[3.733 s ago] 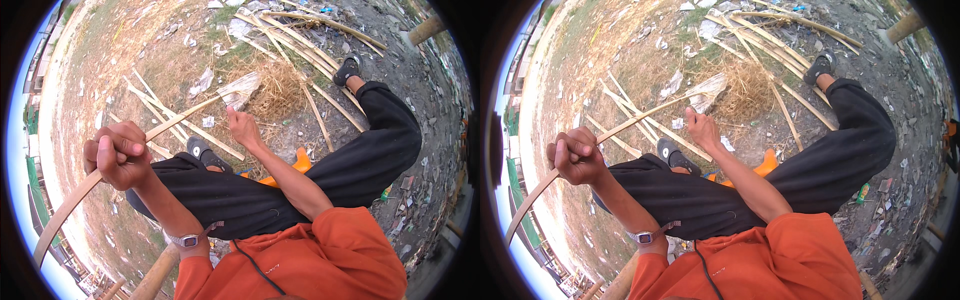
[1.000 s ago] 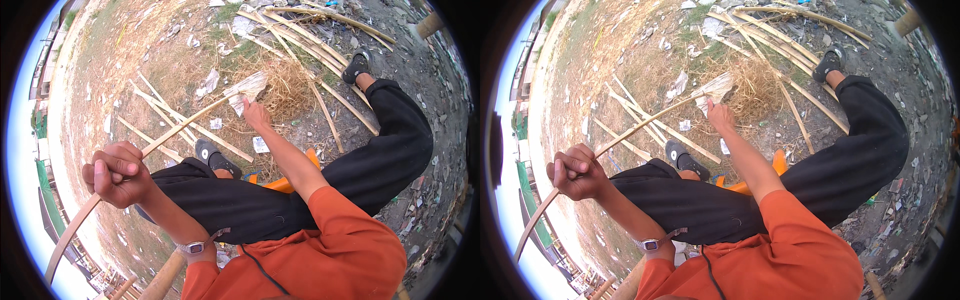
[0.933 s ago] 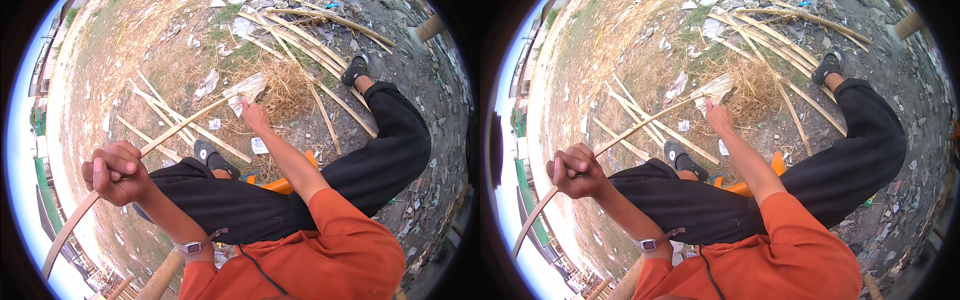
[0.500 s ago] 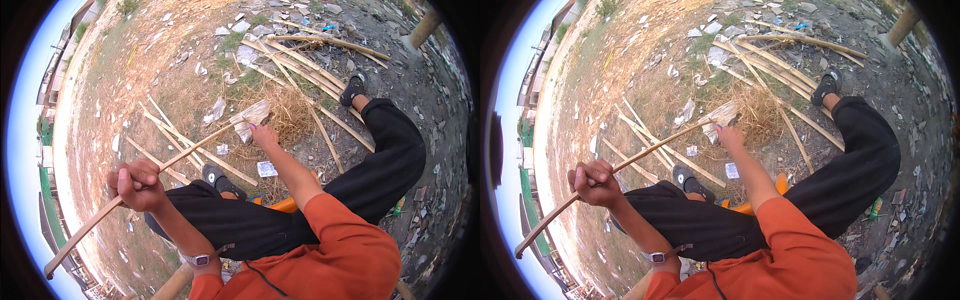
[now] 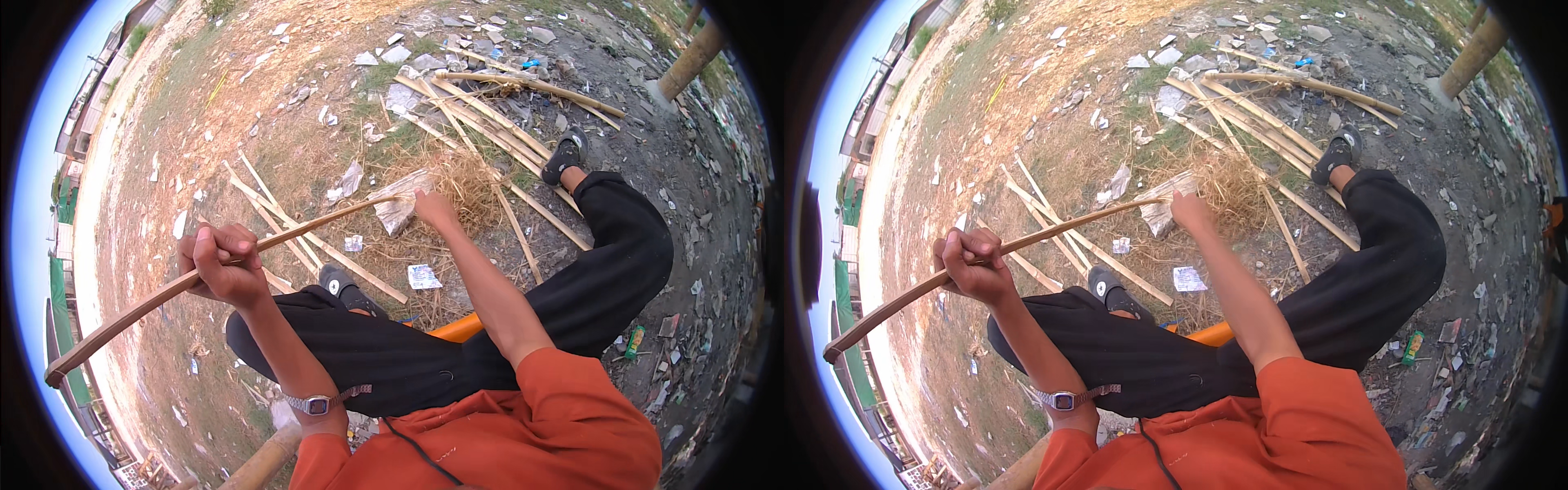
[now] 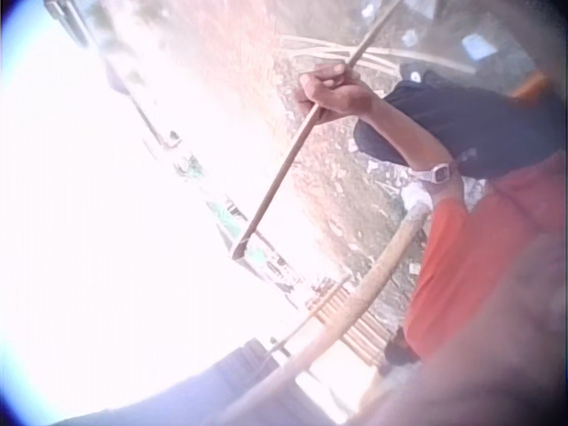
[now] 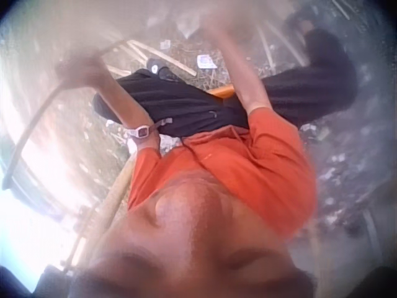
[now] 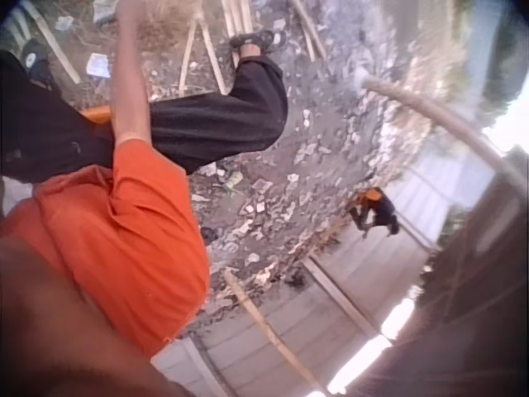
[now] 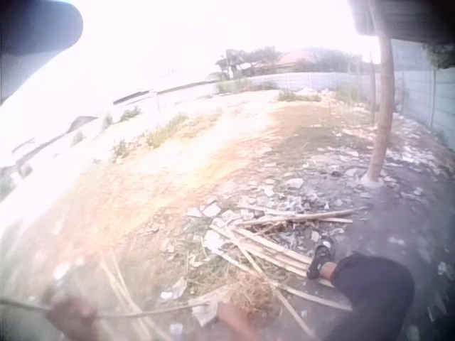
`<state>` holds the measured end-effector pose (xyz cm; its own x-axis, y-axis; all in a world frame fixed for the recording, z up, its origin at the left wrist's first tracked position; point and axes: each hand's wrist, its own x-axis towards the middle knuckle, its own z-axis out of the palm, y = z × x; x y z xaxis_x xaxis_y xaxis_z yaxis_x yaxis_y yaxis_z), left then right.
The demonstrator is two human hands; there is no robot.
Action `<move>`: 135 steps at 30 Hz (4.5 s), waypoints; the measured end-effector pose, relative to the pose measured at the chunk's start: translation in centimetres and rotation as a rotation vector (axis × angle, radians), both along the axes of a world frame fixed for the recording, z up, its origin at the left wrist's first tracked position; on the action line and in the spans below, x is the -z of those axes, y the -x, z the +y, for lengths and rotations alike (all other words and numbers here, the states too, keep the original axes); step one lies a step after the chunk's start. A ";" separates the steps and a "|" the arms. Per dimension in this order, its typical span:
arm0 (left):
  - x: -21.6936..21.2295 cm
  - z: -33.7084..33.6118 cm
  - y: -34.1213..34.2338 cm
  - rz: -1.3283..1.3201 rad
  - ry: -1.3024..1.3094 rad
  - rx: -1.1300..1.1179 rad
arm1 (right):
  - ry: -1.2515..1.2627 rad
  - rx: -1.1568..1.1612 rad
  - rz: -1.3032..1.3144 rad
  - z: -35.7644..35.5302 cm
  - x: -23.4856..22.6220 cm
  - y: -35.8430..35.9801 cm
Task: The person sits cross-legged on a small stool and uses a blue utility knife to shave and smooth a long, thin piece of bamboo. They hold the bamboo with their left hand and carefully scrape along its length with the knife in their right hand, removing thin strips of material.
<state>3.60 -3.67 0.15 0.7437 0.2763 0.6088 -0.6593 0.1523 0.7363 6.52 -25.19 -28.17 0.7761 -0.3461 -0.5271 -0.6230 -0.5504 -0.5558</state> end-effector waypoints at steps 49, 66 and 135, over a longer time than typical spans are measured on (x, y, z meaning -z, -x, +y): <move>0.6 1.4 0.2 -0.076 -0.073 0.180 | -0.215 -0.166 -0.623 9.6 -13.9 9.2; 0.3 0.3 1.1 -0.054 -0.144 0.183 | -0.163 -0.089 -0.375 7.5 -8.3 8.3; 1.0 2.3 0.1 -0.042 -0.154 0.310 | -0.219 0.029 -0.432 9.0 -1.8 4.4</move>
